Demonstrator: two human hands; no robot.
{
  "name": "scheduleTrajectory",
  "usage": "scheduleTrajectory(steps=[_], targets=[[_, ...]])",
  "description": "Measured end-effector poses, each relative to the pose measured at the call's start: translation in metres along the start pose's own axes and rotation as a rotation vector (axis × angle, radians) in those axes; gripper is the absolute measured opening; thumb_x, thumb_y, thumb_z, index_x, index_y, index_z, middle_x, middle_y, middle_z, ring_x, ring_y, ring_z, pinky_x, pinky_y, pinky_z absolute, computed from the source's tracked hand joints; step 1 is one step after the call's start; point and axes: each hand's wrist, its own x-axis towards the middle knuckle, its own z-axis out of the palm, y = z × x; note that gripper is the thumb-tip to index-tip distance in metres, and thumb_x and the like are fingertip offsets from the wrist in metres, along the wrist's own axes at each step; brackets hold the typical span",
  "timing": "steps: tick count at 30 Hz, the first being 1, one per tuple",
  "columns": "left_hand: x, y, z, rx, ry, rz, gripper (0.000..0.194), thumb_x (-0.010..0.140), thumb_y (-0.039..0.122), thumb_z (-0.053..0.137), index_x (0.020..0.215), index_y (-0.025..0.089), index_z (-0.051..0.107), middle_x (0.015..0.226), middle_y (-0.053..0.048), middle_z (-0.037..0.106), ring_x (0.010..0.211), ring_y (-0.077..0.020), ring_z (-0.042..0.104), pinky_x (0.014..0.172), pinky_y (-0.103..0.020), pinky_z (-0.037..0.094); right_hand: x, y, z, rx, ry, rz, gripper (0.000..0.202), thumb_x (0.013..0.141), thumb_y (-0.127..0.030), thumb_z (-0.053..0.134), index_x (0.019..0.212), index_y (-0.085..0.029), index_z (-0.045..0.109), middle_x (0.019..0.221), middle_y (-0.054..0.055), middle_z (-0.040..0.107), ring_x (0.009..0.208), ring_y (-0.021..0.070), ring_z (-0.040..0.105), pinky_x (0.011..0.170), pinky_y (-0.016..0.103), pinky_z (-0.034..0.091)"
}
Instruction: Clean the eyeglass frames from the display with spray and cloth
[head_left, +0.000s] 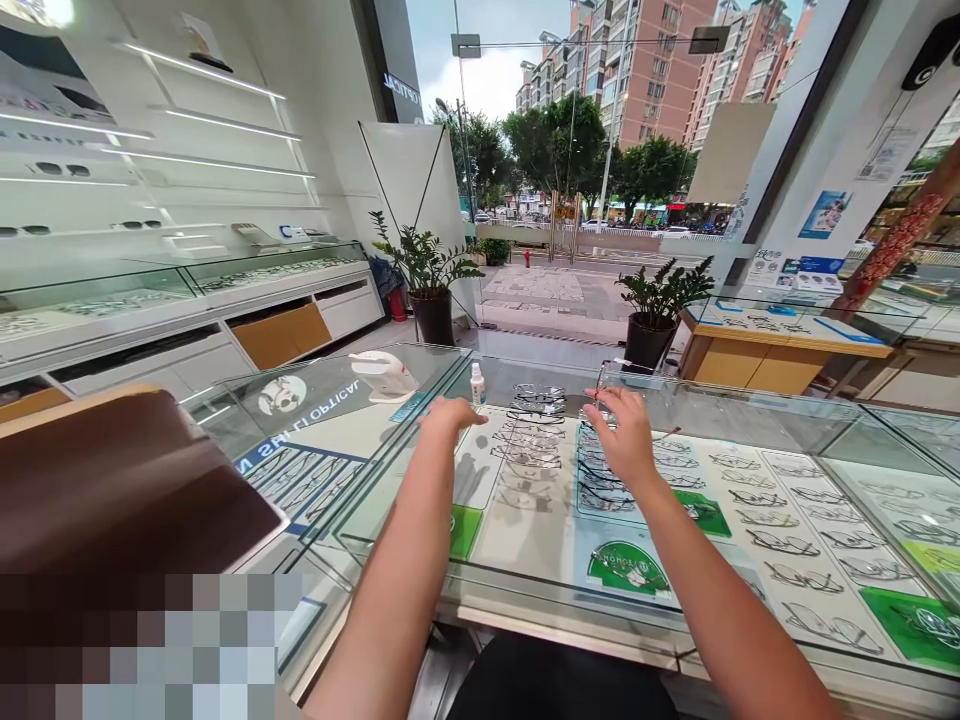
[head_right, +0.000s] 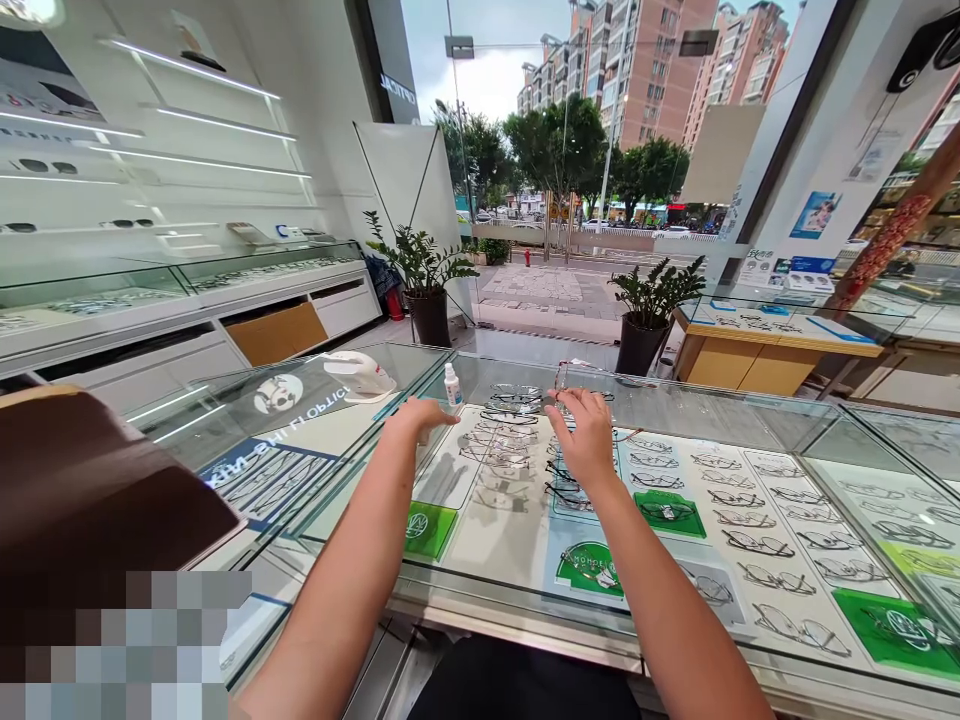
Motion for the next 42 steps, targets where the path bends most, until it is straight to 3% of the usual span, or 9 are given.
scheduleTrajectory(steps=[4, 7, 13, 18, 23, 28, 31, 39, 42], targets=[[0.003, 0.016, 0.005, 0.002, 0.115, -0.028, 0.089, 0.075, 0.069, 0.074, 0.139, 0.010, 0.056, 0.156, -0.033, 0.044, 0.150, -0.0486, 0.035, 0.119, -0.063, 0.025, 0.001, 0.002, 0.000, 0.013, -0.001, 0.005, 0.030, 0.103, -0.041, 0.059, 0.123, -0.026, 0.075, 0.115, 0.010, 0.074, 0.110, 0.0298, 0.061, 0.098, 0.047, 0.047], [0.006, 0.021, 0.014, -0.203, 0.221, 0.063, 0.079, 0.085, 0.058, 0.068, 0.147, 0.014, 0.046, 0.156, -0.027, 0.049, 0.148, -0.0432, 0.040, 0.118, -0.055, 0.028, 0.001, 0.004, 0.000, 0.019, 0.001, 0.018, 0.030, 0.103, -0.042, 0.058, 0.122, -0.026, 0.076, 0.115, 0.010, 0.074, 0.111, 0.0300, 0.061, 0.099, 0.048, 0.047], [0.006, 0.021, 0.019, -0.398, 0.167, 0.097, 0.026, 0.088, 0.033, 0.063, 0.111, 0.020, 0.062, 0.121, -0.021, 0.072, 0.127, -0.0417, 0.059, 0.105, -0.051, 0.040, 0.002, 0.005, -0.001, 0.056, -0.006, 0.034, 0.030, 0.104, -0.042, 0.055, 0.120, -0.025, 0.075, 0.116, 0.010, 0.074, 0.111, 0.0295, 0.062, 0.101, 0.048, 0.047], [-0.013, 0.049, 0.010, -0.696, 0.132, 0.274, 0.026, 0.090, 0.035, 0.052, 0.112, 0.022, 0.053, 0.114, -0.012, 0.067, 0.107, -0.0258, 0.065, 0.086, -0.036, 0.053, 0.004, 0.002, -0.003, 0.206, -0.001, 0.106, 0.032, 0.104, -0.046, 0.055, 0.118, -0.024, 0.074, 0.115, 0.011, 0.072, 0.112, 0.0282, 0.065, 0.099, 0.045, 0.052], [-0.059, 0.089, 0.002, -0.975, -0.082, 0.479, 0.038, 0.087, 0.060, 0.048, 0.097, 0.023, 0.050, 0.086, -0.003, 0.058, 0.074, -0.0160, 0.058, 0.056, -0.024, 0.045, 0.007, 0.003, -0.005, 0.368, 0.025, 0.170, 0.033, 0.102, -0.050, 0.058, 0.113, -0.023, 0.074, 0.115, 0.011, 0.070, 0.107, 0.0254, 0.068, 0.096, 0.041, 0.057], [-0.107, 0.107, -0.009, -1.357, -0.743, 0.566, 0.078, 0.078, 0.099, 0.026, 0.070, 0.023, 0.041, 0.061, 0.001, 0.036, 0.052, -0.0132, 0.037, 0.042, -0.024, 0.021, 0.009, 0.002, -0.005, 0.435, 0.007, 0.185, 0.033, 0.100, -0.051, 0.060, 0.110, -0.024, 0.075, 0.113, 0.010, 0.070, 0.103, 0.0247, 0.068, 0.092, 0.040, 0.057], [-0.121, 0.111, -0.010, -1.374, -0.869, 0.508, 0.078, 0.079, 0.098, 0.027, 0.064, 0.023, 0.040, 0.059, 0.002, 0.031, 0.049, -0.0120, 0.032, 0.041, -0.023, 0.016, 0.009, 0.000, -0.004, 0.543, -0.084, 0.216, 0.035, 0.099, -0.054, 0.061, 0.109, -0.024, 0.075, 0.112, 0.010, 0.070, 0.101, 0.0247, 0.070, 0.091, 0.039, 0.057], [-0.111, 0.112, 0.008, -1.184, -0.488, 0.631, 0.062, 0.084, 0.078, 0.046, 0.065, 0.019, 0.053, 0.065, -0.003, 0.047, 0.059, -0.0139, 0.044, 0.051, -0.027, 0.038, 0.006, -0.010, -0.002, 0.777, -0.373, 0.318, 0.036, 0.094, -0.058, 0.066, 0.100, -0.024, 0.073, 0.108, 0.005, 0.074, 0.096, 0.0221, 0.071, 0.085, 0.036, 0.054], [-0.107, 0.112, 0.014, -1.107, -0.424, 0.699, 0.055, 0.088, 0.070, 0.047, 0.067, 0.019, 0.054, 0.065, -0.001, 0.051, 0.060, -0.0138, 0.045, 0.055, -0.027, 0.042, 0.004, -0.014, 0.001, 0.821, -0.427, 0.333, 0.037, 0.094, -0.059, 0.066, 0.101, -0.023, 0.074, 0.107, 0.005, 0.076, 0.095, 0.0218, 0.071, 0.078, 0.033, 0.051]])
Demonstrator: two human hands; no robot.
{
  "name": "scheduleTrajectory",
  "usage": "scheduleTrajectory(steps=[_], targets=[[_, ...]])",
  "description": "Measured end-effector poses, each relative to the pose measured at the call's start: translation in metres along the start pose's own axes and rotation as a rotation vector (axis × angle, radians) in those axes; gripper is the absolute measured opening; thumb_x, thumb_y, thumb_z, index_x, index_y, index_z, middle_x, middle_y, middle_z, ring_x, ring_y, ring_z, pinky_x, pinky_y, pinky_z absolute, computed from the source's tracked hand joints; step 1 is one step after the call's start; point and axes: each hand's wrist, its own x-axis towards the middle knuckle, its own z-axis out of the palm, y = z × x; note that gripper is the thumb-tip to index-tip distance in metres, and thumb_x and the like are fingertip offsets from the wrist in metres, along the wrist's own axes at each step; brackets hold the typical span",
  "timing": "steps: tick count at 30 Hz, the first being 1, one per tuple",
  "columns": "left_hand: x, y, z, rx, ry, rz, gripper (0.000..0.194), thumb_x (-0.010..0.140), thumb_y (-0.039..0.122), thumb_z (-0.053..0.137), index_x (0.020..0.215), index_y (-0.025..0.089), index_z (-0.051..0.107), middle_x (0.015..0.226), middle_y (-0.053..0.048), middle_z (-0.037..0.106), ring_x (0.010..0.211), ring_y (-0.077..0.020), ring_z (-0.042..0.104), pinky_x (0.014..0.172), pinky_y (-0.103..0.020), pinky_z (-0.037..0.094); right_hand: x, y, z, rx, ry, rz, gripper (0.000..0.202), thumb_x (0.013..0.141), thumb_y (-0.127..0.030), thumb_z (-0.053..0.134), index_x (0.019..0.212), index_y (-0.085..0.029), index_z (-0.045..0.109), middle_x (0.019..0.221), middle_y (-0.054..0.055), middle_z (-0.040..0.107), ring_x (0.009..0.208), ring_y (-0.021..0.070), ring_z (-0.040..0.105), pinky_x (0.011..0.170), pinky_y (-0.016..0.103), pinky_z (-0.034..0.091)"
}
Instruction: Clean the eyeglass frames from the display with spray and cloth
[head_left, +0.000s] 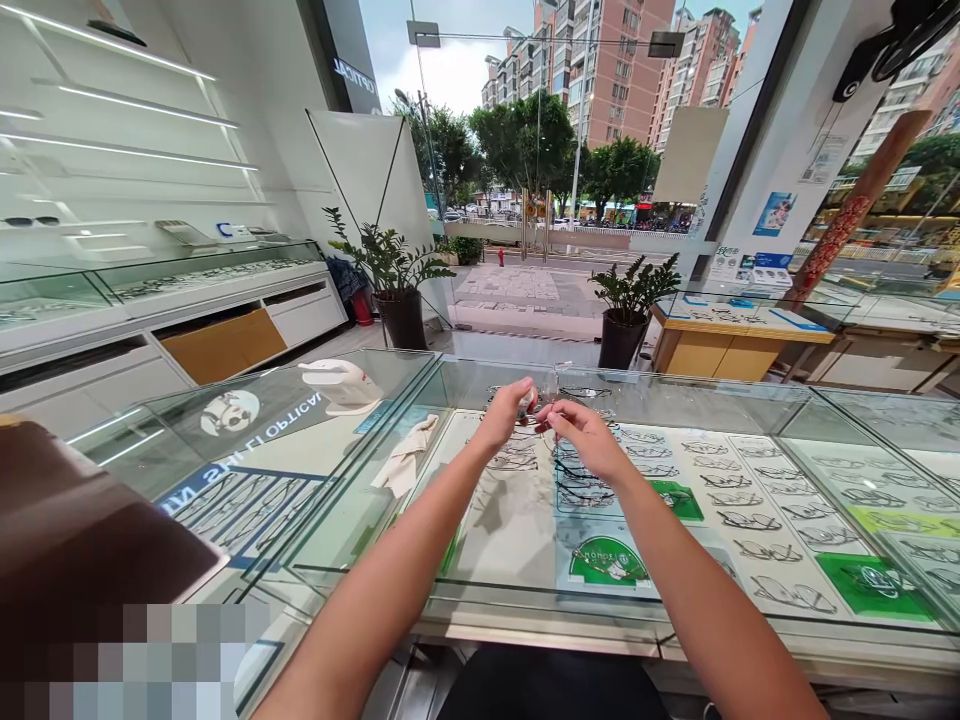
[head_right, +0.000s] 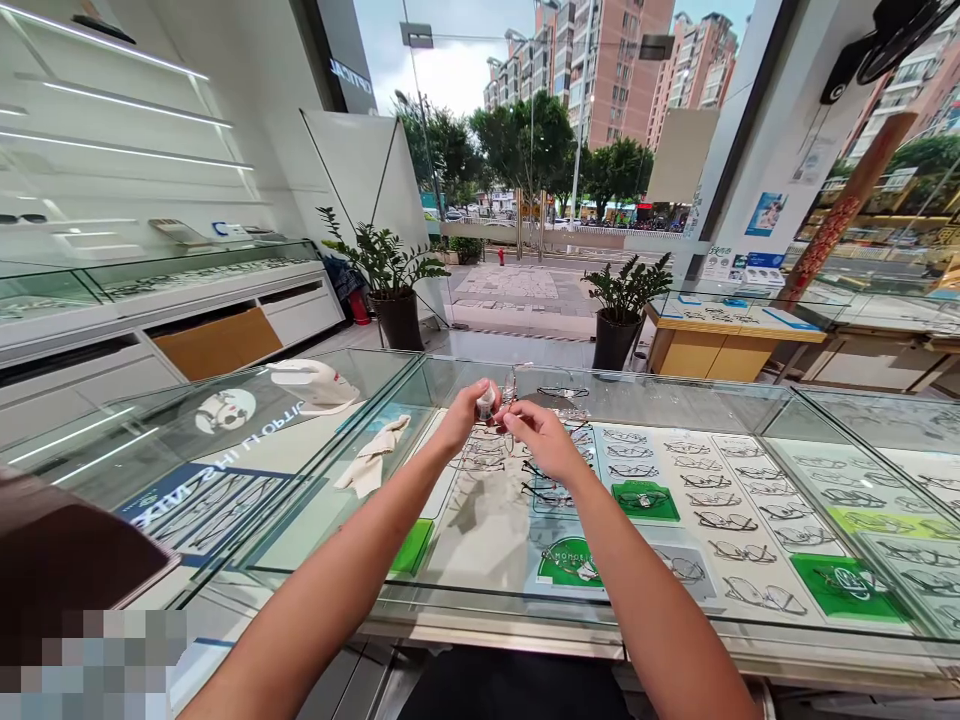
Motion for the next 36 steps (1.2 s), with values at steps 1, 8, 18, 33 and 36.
scheduleTrajectory(steps=[1, 8, 18, 33, 36], targets=[[0.000, -0.001, 0.000, 0.017, -0.014, 0.009, 0.053, 0.089, 0.067, 0.047, 0.067, 0.019, 0.054, 0.064, -0.001, 0.050, 0.059, -0.0138, 0.045, 0.056, -0.027, 0.041, 0.000, 0.000, 0.001, 0.008, -0.009, 0.006, 0.037, 0.094, -0.059, 0.066, 0.101, -0.023, 0.074, 0.107, 0.006, 0.076, 0.095, 0.0217, 0.072, 0.077, 0.032, 0.050], [-0.002, 0.003, 0.003, 0.137, -0.029, 0.072, 0.048, 0.091, 0.063, 0.042, 0.070, 0.020, 0.050, 0.063, -0.001, 0.049, 0.063, -0.0160, 0.044, 0.058, -0.029, 0.040, -0.001, -0.003, 0.005, 0.038, -0.022, 0.027, 0.038, 0.092, -0.061, 0.068, 0.098, -0.024, 0.072, 0.109, 0.006, 0.076, 0.095, 0.0222, 0.073, 0.078, 0.033, 0.050], [-0.006, 0.000, 0.006, 0.203, 0.022, 0.118, 0.049, 0.093, 0.064, 0.044, 0.072, 0.020, 0.049, 0.071, 0.000, 0.049, 0.068, -0.0163, 0.045, 0.065, -0.029, 0.040, 0.003, 0.002, -0.006, 0.006, 0.134, -0.073, 0.036, 0.097, -0.059, 0.061, 0.098, -0.025, 0.073, 0.105, 0.005, 0.075, 0.100, 0.0229, 0.071, 0.083, 0.035, 0.054], [-0.009, -0.008, 0.018, 0.452, -0.062, 0.269, 0.051, 0.095, 0.067, 0.047, 0.075, 0.020, 0.044, 0.076, 0.000, 0.049, 0.075, -0.0181, 0.044, 0.071, -0.029, 0.032, 0.004, -0.003, -0.006, 0.069, 0.214, -0.135, 0.035, 0.098, -0.057, 0.062, 0.097, -0.025, 0.076, 0.105, 0.006, 0.074, 0.098, 0.0227, 0.067, 0.088, 0.037, 0.057], [-0.010, -0.008, 0.019, 0.423, -0.070, 0.311, 0.052, 0.095, 0.068, 0.045, 0.074, 0.021, 0.043, 0.074, 0.000, 0.047, 0.073, -0.0176, 0.042, 0.070, -0.030, 0.032, 0.003, -0.002, -0.005, 0.120, 0.196, -0.138, 0.034, 0.097, -0.057, 0.063, 0.097, -0.025, 0.076, 0.107, 0.005, 0.074, 0.100, 0.0226, 0.068, 0.090, 0.037, 0.057]])
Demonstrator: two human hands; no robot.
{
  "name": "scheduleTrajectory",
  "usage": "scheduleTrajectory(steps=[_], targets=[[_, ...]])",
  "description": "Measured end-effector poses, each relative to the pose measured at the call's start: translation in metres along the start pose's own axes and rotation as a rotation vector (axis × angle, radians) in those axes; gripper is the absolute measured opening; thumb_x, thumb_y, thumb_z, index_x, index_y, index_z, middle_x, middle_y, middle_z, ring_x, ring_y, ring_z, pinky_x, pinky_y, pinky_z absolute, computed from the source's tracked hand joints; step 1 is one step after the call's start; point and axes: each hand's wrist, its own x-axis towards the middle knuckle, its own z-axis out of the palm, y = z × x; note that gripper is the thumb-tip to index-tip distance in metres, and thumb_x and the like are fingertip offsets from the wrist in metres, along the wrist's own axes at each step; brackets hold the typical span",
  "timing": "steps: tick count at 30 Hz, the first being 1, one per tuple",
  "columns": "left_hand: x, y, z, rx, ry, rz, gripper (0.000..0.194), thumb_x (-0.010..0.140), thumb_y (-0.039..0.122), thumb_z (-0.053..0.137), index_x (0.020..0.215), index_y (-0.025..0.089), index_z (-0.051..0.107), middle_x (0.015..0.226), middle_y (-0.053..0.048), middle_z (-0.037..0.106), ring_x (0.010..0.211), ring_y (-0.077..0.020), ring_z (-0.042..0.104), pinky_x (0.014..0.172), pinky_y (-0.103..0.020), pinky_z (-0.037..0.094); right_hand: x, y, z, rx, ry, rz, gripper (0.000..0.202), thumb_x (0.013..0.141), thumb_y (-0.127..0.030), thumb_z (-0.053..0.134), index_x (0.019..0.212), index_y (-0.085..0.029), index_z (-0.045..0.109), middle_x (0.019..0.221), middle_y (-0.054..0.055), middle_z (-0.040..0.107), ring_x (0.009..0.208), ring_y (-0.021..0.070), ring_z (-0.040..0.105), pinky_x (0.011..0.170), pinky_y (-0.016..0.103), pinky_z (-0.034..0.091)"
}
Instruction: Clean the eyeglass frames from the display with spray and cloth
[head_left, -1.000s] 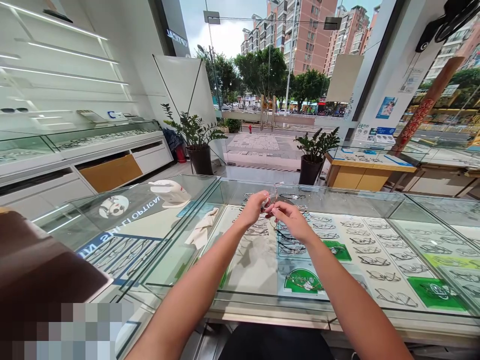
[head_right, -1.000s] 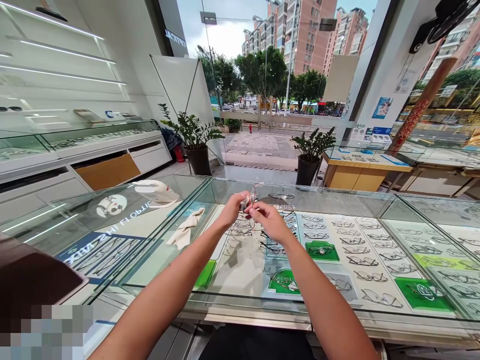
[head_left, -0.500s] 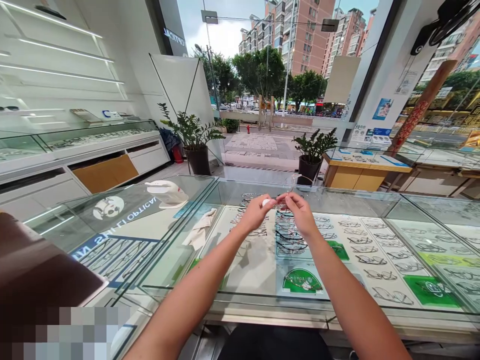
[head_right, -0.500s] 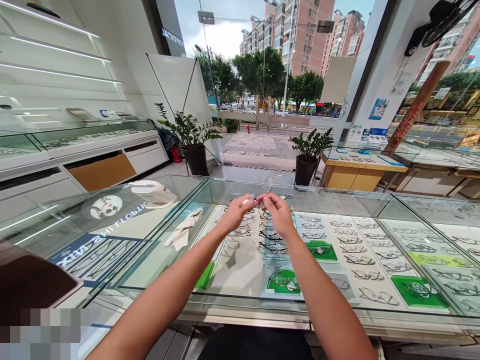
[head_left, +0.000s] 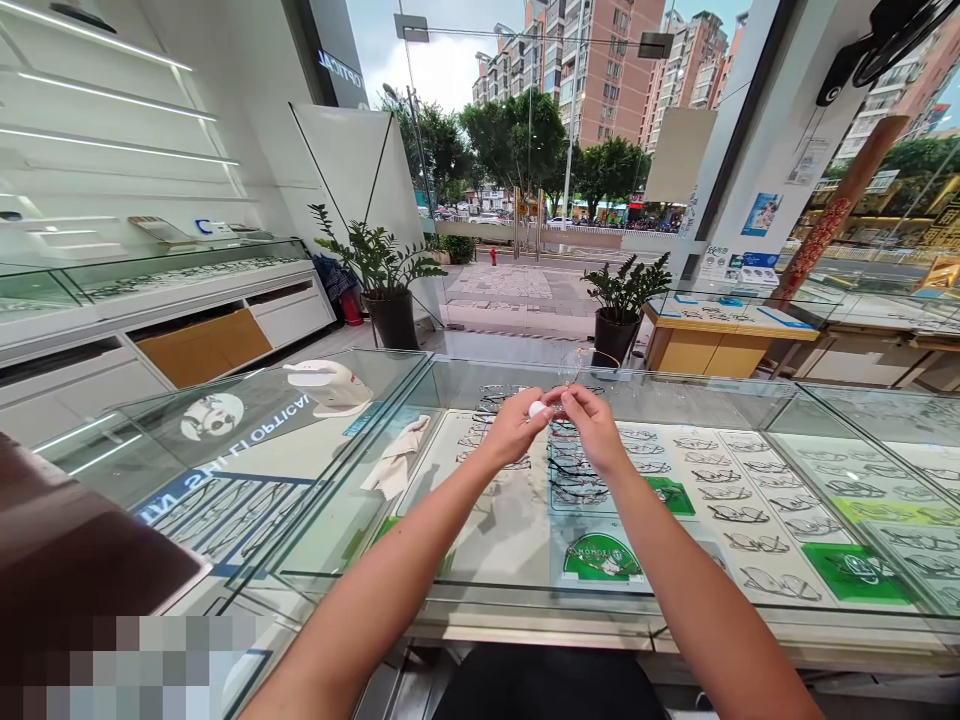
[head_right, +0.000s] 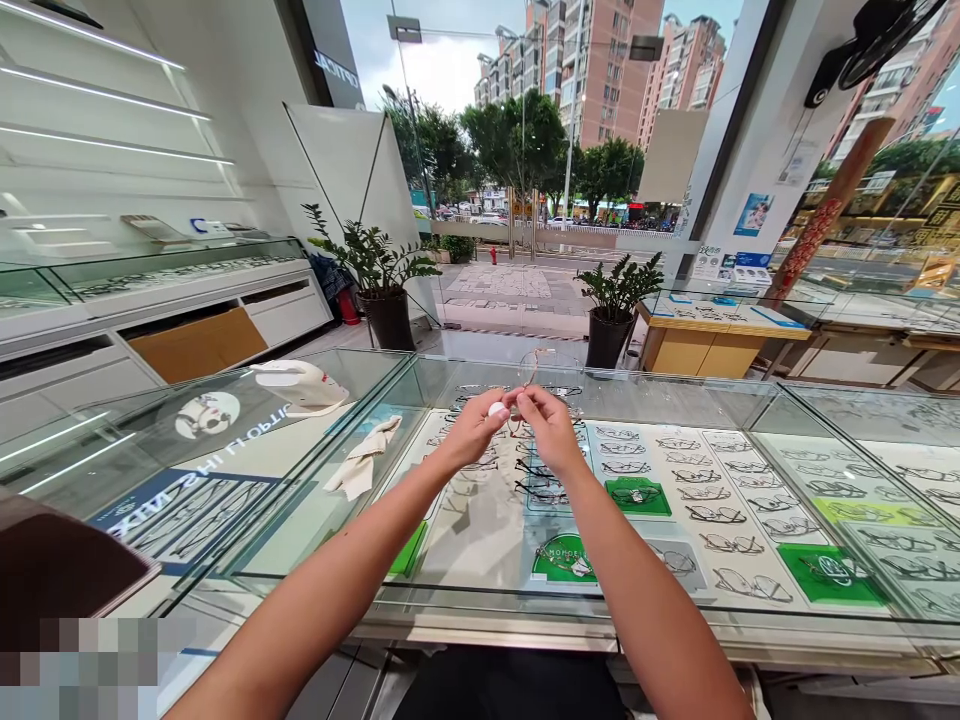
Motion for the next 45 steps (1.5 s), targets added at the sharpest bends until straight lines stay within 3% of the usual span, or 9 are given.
scheduleTrajectory(steps=[3, 5, 9, 13, 18, 25, 30, 37, 45], targets=[[0.001, -0.005, -0.006, -0.015, 0.056, -0.017, 0.048, 0.096, 0.065, 0.046, 0.079, 0.020, 0.050, 0.077, 0.000, 0.053, 0.075, -0.0181, 0.048, 0.072, -0.030, 0.035, 0.001, 0.002, -0.003, 0.022, 0.046, 0.010, 0.034, 0.095, -0.058, 0.065, 0.096, -0.026, 0.076, 0.108, 0.005, 0.074, 0.102, 0.0224, 0.067, 0.088, 0.034, 0.057], [0.004, -0.014, -0.018, 0.021, 0.196, -0.070, 0.041, 0.095, 0.059, 0.049, 0.086, 0.020, 0.054, 0.080, 0.000, 0.057, 0.078, -0.0189, 0.051, 0.075, -0.030, 0.038, 0.002, 0.005, -0.006, 0.006, 0.083, 0.017, 0.034, 0.094, -0.059, 0.067, 0.096, -0.027, 0.077, 0.108, 0.005, 0.075, 0.103, 0.0227, 0.067, 0.087, 0.034, 0.056], [0.010, -0.046, -0.050, 0.190, 0.531, -0.242, 0.018, 0.091, 0.036, 0.056, 0.101, 0.022, 0.054, 0.099, -0.004, 0.065, 0.096, -0.0236, 0.060, 0.091, -0.036, 0.042, 0.005, 0.011, -0.014, 0.009, 0.119, 0.032, 0.034, 0.093, -0.060, 0.068, 0.096, -0.027, 0.077, 0.108, 0.005, 0.075, 0.103, 0.0234, 0.066, 0.085, 0.034, 0.055], [0.013, -0.079, -0.076, 0.318, 0.647, -0.432, 0.023, 0.090, 0.018, 0.050, 0.113, 0.023, 0.050, 0.117, -0.007, 0.068, 0.115, -0.0268, 0.061, 0.106, -0.042, 0.040, 0.007, 0.016, -0.019, 0.048, 0.144, 0.055, 0.032, 0.092, -0.057, 0.070, 0.095, -0.026, 0.077, 0.105, 0.005, 0.074, 0.102, 0.0223, 0.066, 0.083, 0.032, 0.055], [0.011, -0.100, -0.093, 0.419, 0.650, -0.514, 0.026, 0.094, 0.019, 0.051, 0.120, 0.024, 0.051, 0.126, -0.009, 0.068, 0.123, -0.0283, 0.060, 0.110, -0.044, 0.039, 0.007, 0.015, -0.020, 0.079, 0.171, 0.073, 0.031, 0.091, -0.055, 0.071, 0.094, -0.025, 0.077, 0.103, 0.005, 0.073, 0.100, 0.0217, 0.066, 0.081, 0.031, 0.055], [0.002, -0.119, -0.106, 0.525, 0.597, -0.646, 0.032, 0.092, 0.014, 0.055, 0.123, 0.019, 0.056, 0.133, -0.016, 0.064, 0.125, -0.0315, 0.061, 0.103, -0.041, 0.045, 0.006, 0.012, -0.018, 0.096, 0.145, 0.075, 0.031, 0.092, -0.055, 0.071, 0.094, -0.025, 0.077, 0.103, 0.006, 0.073, 0.101, 0.0220, 0.066, 0.081, 0.031, 0.056], [-0.003, -0.130, -0.107, 0.551, 0.547, -0.742, 0.040, 0.095, 0.017, 0.056, 0.134, 0.021, 0.050, 0.128, -0.015, 0.070, 0.118, -0.0335, 0.066, 0.095, -0.041, 0.047, 0.007, 0.012, -0.019, 0.098, 0.149, 0.079, 0.030, 0.091, -0.055, 0.071, 0.094, -0.025, 0.077, 0.102, 0.006, 0.072, 0.101, 0.0223, 0.066, 0.081, 0.032, 0.056], [-0.005, -0.139, -0.107, 0.561, 0.451, -0.794, 0.032, 0.094, 0.022, 0.063, 0.125, 0.021, 0.053, 0.125, -0.016, 0.072, 0.116, -0.0347, 0.068, 0.089, -0.038, 0.048, 0.007, 0.013, -0.020, 0.098, 0.138, 0.073, 0.028, 0.093, -0.053, 0.070, 0.095, -0.026, 0.078, 0.103, 0.006, 0.072, 0.103, 0.0229, 0.066, 0.081, 0.033, 0.057], [-0.006, -0.143, -0.104, 0.577, 0.410, -0.821, 0.036, 0.091, 0.024, 0.068, 0.123, 0.021, 0.053, 0.124, -0.018, 0.073, 0.121, -0.0362, 0.067, 0.093, -0.039, 0.048, 0.006, 0.011, -0.019, 0.092, 0.155, 0.072, 0.031, 0.092, -0.056, 0.070, 0.095, -0.025, 0.077, 0.105, 0.006, 0.074, 0.103, 0.0226, 0.066, 0.082, 0.032, 0.057]])
